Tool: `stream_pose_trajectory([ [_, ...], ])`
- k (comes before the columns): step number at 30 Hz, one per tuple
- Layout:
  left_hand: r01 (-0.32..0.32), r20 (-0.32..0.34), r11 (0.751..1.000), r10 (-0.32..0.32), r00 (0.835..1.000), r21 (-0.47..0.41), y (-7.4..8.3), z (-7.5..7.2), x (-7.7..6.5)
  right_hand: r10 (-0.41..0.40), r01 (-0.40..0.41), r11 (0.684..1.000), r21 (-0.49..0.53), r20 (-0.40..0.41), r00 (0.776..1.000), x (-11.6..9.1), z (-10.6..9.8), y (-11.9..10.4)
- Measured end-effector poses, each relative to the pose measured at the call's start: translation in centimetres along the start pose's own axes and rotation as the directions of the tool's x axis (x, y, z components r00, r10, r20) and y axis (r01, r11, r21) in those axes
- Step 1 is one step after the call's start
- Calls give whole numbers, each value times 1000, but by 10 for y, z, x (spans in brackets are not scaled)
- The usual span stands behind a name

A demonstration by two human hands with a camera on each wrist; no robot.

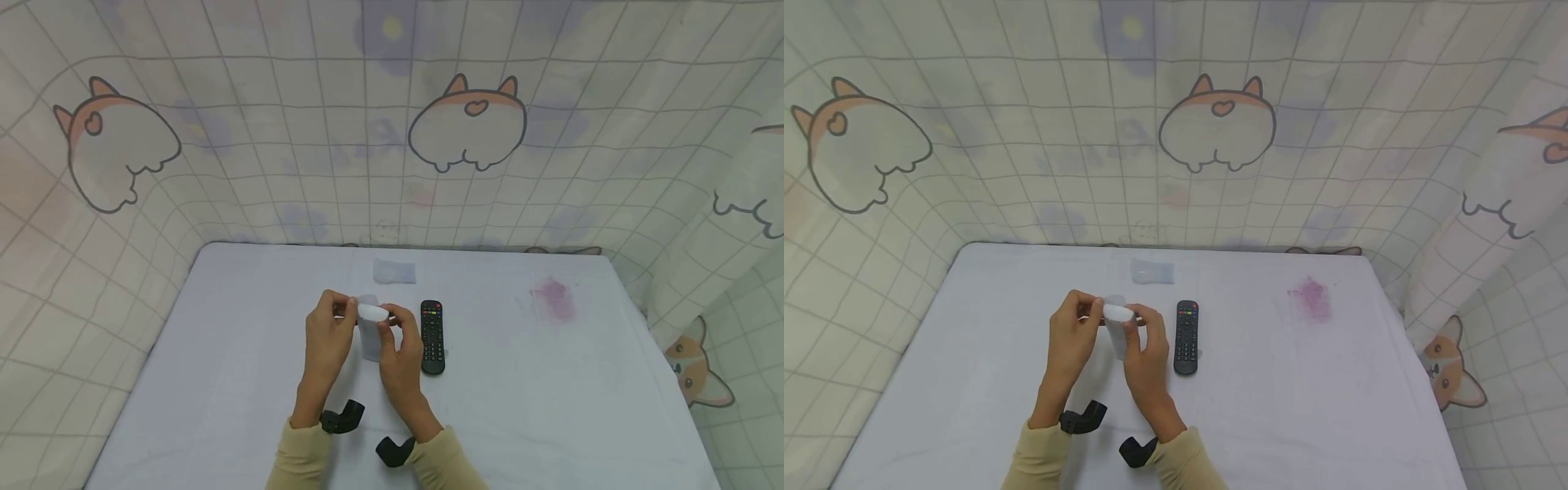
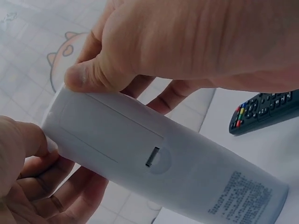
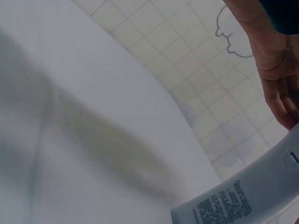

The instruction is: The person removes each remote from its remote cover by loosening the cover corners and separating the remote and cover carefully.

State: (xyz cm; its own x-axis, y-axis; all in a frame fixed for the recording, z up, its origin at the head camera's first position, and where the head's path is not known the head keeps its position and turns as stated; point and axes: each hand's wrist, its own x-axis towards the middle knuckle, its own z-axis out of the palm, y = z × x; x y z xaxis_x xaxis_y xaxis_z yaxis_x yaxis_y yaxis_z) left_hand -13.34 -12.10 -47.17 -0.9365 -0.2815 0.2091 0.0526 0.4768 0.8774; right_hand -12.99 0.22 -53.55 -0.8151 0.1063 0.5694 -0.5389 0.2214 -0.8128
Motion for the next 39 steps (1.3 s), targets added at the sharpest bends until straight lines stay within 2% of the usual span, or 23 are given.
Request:
stream_pose_trajectory([
  [5, -12, 13, 1000, 12, 1000, -3, -3, 2, 3, -22, 22, 1000, -14, -15, 1000, 0, 0, -1],
  [11, 61, 49, 998, -61, 997, 1, -18, 5, 5, -71, 71, 997, -29, -7, 997, -4, 0, -1],
  [20, 125, 95, 989, -117, 989, -78, -23, 4, 9, -49, 49, 999, -24, 15, 999, -3, -4, 0],
  [24, 137, 110, 982, -123, 986, -129, -24, 3, 7, -30, 30, 1000, -6, 29, 999, -3, -5, 2],
  [26, 150, 124, 974, -130, 984, -171, -26, 2, 5, -10, 10, 1000, 11, 36, 999, -3, -6, 4],
  [29, 197, 157, 948, -161, 974, -250, -30, 3, 1, 50, -53, 996, 75, 45, 998, -4, -7, 6],
  [33, 260, 198, 910, -204, 959, -322, -35, 5, -5, 149, -156, 974, 166, 54, 987, -6, -9, 6],
  [37, 268, 210, 905, -206, 956, -331, -38, 7, -10, 244, -250, 943, 220, 55, 968, -9, -10, 5],
  [39, 268, 208, 904, -207, 956, -333, -40, 8, -12, 315, -320, 916, 241, 61, 947, -12, -9, 5],
])
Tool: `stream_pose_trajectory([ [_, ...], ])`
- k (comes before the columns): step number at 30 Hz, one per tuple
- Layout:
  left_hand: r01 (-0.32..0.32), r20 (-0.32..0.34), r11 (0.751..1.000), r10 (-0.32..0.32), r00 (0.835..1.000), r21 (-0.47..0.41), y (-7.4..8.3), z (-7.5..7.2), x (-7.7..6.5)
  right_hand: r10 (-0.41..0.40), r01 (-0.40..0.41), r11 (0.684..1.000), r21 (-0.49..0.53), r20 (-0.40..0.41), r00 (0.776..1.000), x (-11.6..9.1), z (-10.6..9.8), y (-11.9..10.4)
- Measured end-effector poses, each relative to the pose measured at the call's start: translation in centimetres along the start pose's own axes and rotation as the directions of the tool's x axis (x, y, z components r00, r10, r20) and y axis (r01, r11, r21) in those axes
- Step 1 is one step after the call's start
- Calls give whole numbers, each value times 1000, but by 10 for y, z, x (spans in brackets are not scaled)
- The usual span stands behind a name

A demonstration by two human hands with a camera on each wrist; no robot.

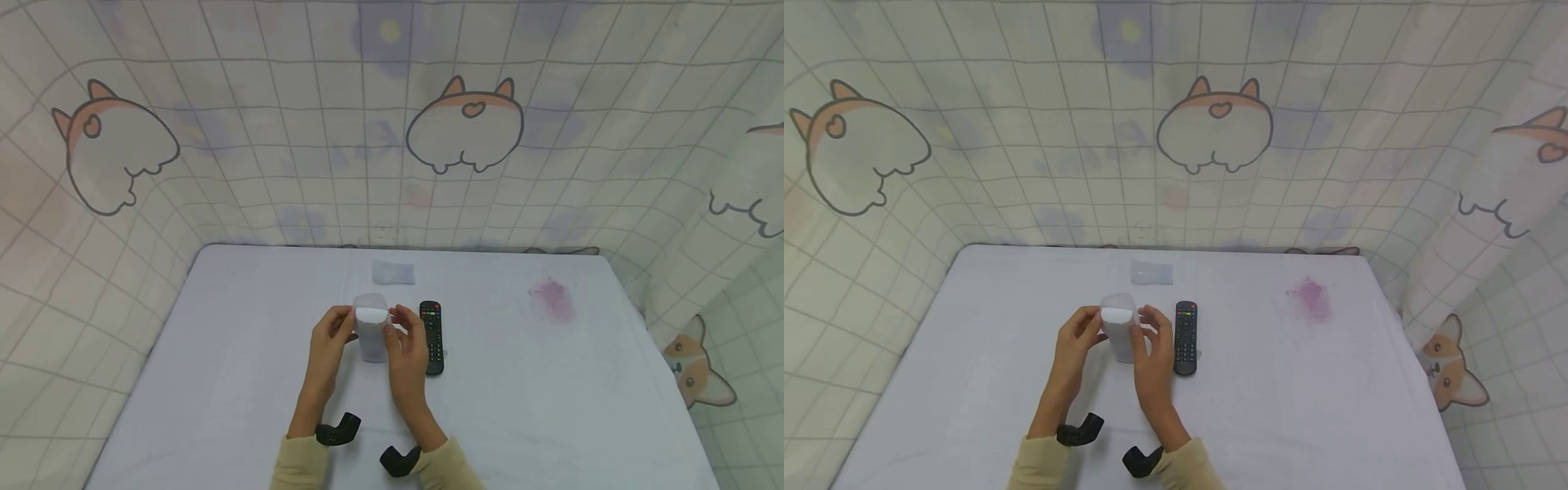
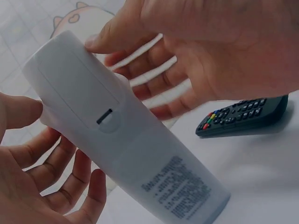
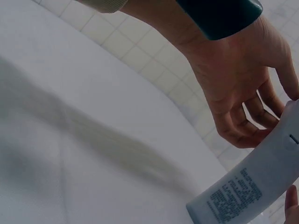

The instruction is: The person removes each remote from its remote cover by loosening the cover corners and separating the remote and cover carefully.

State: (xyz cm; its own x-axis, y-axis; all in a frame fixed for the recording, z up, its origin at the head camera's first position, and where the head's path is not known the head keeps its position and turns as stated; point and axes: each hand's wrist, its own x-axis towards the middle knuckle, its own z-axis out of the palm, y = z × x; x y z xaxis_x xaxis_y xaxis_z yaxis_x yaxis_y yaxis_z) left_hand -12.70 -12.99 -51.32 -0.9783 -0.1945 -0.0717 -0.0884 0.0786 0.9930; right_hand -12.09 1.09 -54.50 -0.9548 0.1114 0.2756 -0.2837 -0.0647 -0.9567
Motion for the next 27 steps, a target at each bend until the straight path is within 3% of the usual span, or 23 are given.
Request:
stream_pose_trajectory([
  [5, -13, -14, 999, 12, 1000, -33, -10, 3, -4, 153, -152, 988, 30, -26, 988, -6, 1, 2],
  [11, -63, -54, 997, 61, 997, -42, -16, 7, -11, 214, -213, 976, 34, -41, 976, -10, 3, 3],
  [19, -59, -129, 996, 50, 990, -65, -19, 15, -15, 210, -207, 975, 78, -45, 977, -12, 5, 2],
  [27, -71, -182, 996, 78, 980, 45, -23, 20, -16, 197, -189, 975, 117, -68, 978, -12, 6, 4],
])
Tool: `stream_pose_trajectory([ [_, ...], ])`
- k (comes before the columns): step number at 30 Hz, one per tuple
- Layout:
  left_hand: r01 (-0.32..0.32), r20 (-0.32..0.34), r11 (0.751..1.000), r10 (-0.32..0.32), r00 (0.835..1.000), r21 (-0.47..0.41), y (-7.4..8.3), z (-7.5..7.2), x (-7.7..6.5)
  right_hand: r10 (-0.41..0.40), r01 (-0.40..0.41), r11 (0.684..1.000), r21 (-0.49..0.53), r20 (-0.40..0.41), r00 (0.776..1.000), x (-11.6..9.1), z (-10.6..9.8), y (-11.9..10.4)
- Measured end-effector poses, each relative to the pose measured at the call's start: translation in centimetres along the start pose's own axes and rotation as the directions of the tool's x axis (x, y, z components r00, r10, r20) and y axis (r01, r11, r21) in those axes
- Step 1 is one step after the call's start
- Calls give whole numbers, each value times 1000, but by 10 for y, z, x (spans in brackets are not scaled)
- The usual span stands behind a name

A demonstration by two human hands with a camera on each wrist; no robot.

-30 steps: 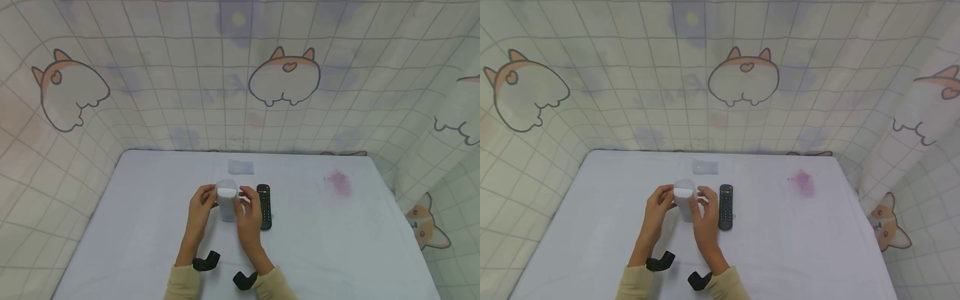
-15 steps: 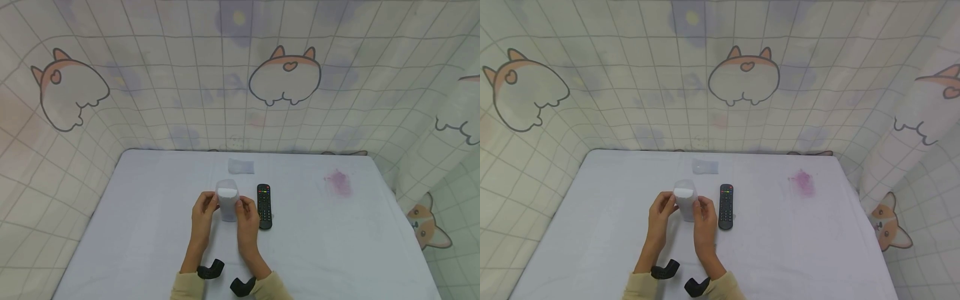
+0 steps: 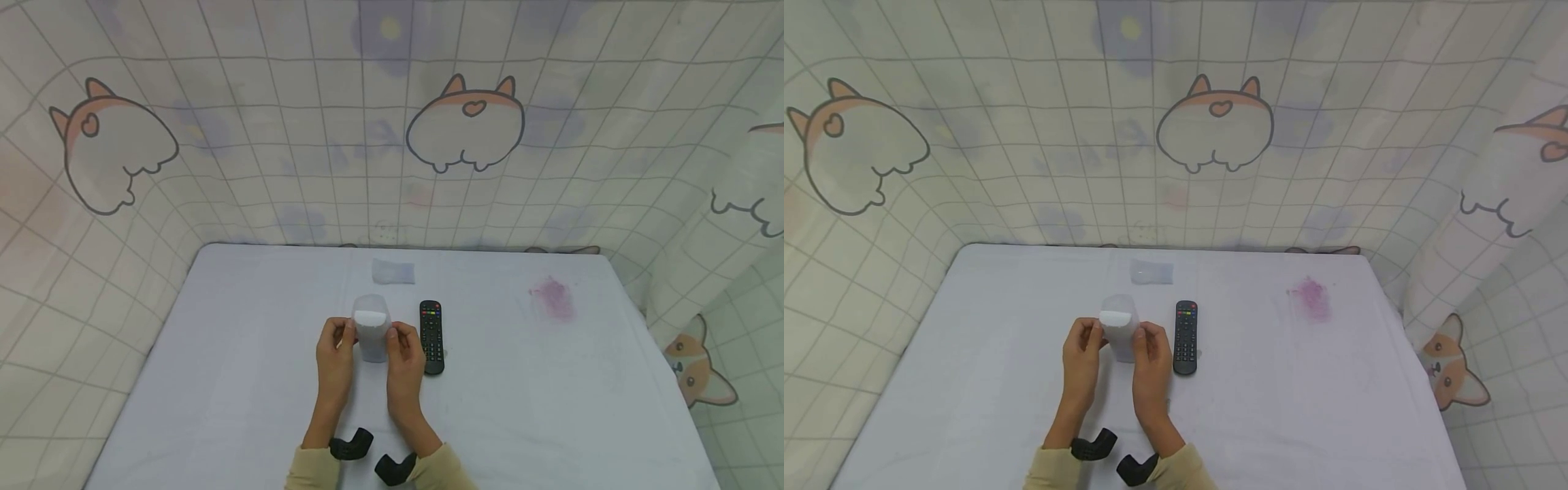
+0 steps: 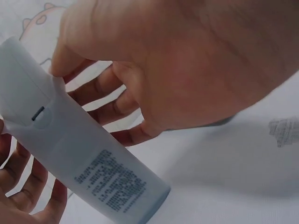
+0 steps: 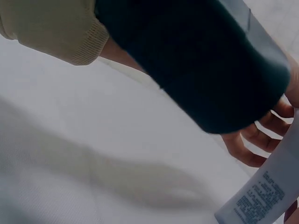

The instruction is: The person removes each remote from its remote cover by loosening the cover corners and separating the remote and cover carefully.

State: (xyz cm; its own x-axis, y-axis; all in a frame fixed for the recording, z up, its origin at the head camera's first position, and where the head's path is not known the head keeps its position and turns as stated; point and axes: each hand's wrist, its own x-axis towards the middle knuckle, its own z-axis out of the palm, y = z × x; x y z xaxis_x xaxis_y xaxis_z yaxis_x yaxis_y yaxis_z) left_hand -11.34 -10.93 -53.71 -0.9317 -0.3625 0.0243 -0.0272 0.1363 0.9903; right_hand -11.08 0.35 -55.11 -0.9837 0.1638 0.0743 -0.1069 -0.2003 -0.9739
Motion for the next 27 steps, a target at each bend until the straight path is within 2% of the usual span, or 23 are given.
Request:
stream_pose_trajectory([
  [8, -60, -39, 994, 64, 997, 88, -4, 5, 3, -23, 22, 1000, -9, -19, 1000, 1, 0, 0],
  [14, -86, -55, 990, 93, 994, 113, -5, 6, 5, -32, 30, 999, -43, -34, 999, 3, 1, 2],
  [19, -75, -60, 985, 85, 995, 153, -6, 7, 7, -15, 12, 996, -86, -40, 999, 5, -1, 4],
  [27, -26, -46, 976, 37, 998, 217, -7, 5, 7, 32, -39, 988, -151, -48, 998, 7, -2, 6],
])
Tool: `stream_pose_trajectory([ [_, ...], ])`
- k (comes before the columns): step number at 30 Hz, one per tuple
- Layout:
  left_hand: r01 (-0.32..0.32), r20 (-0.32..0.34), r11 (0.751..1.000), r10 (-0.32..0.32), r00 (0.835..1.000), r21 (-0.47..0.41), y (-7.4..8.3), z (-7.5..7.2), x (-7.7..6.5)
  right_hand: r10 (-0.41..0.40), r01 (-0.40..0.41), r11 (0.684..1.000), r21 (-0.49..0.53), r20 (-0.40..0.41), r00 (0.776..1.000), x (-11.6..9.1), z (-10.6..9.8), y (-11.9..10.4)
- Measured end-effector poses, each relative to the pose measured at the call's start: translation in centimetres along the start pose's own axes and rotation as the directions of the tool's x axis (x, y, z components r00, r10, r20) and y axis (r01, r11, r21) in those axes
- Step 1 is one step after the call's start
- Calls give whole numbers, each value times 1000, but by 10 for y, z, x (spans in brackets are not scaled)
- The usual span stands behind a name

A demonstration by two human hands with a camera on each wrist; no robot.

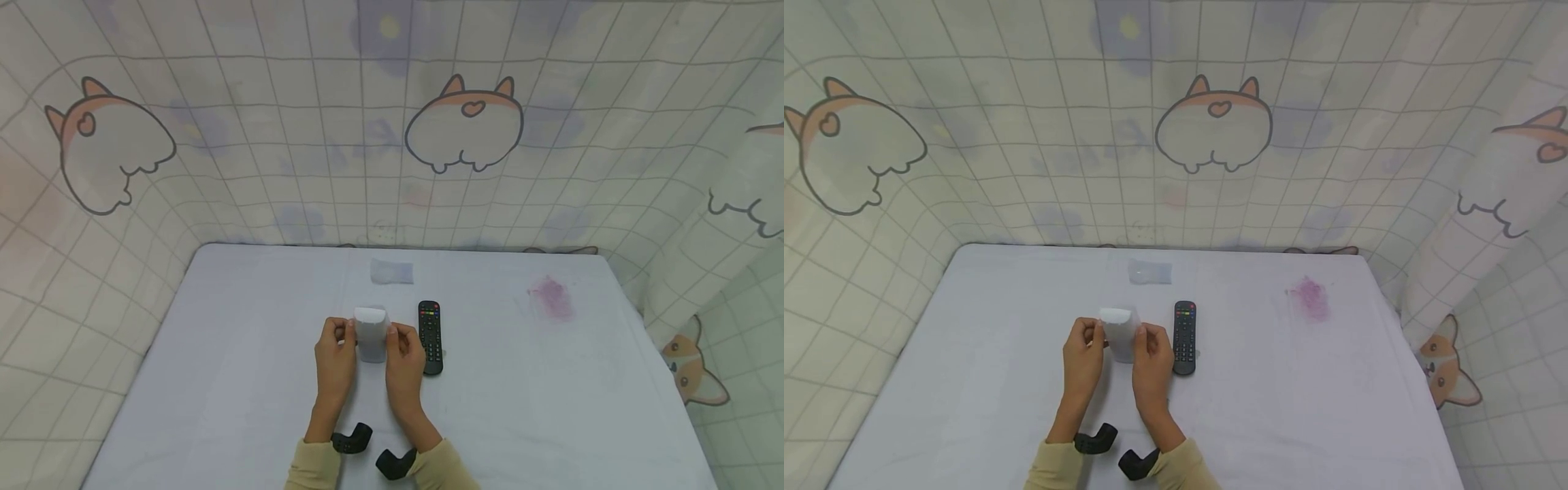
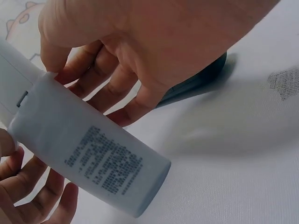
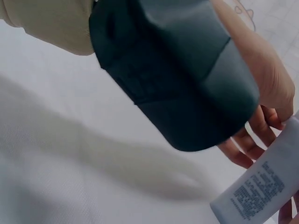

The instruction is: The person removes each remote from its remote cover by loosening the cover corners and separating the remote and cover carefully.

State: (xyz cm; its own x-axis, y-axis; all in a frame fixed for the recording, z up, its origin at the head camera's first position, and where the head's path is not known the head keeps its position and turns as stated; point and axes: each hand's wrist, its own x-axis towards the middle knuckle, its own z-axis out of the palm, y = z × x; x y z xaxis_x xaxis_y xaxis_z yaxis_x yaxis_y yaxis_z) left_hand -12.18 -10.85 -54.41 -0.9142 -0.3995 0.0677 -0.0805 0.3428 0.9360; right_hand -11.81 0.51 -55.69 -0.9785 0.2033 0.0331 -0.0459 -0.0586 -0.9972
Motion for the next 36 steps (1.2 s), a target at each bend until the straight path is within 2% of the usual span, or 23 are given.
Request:
stream_pose_trajectory([
  [12, 35, 9, 997, -36, 999, 62, -8, 1, -1, 75, -76, 997, -16, -7, 997, -1, -1, 5],
  [36, 48, -17, 995, -47, 999, 85, -14, 5, -2, 94, -96, 993, -75, -37, 995, -1, -1, 8],
])
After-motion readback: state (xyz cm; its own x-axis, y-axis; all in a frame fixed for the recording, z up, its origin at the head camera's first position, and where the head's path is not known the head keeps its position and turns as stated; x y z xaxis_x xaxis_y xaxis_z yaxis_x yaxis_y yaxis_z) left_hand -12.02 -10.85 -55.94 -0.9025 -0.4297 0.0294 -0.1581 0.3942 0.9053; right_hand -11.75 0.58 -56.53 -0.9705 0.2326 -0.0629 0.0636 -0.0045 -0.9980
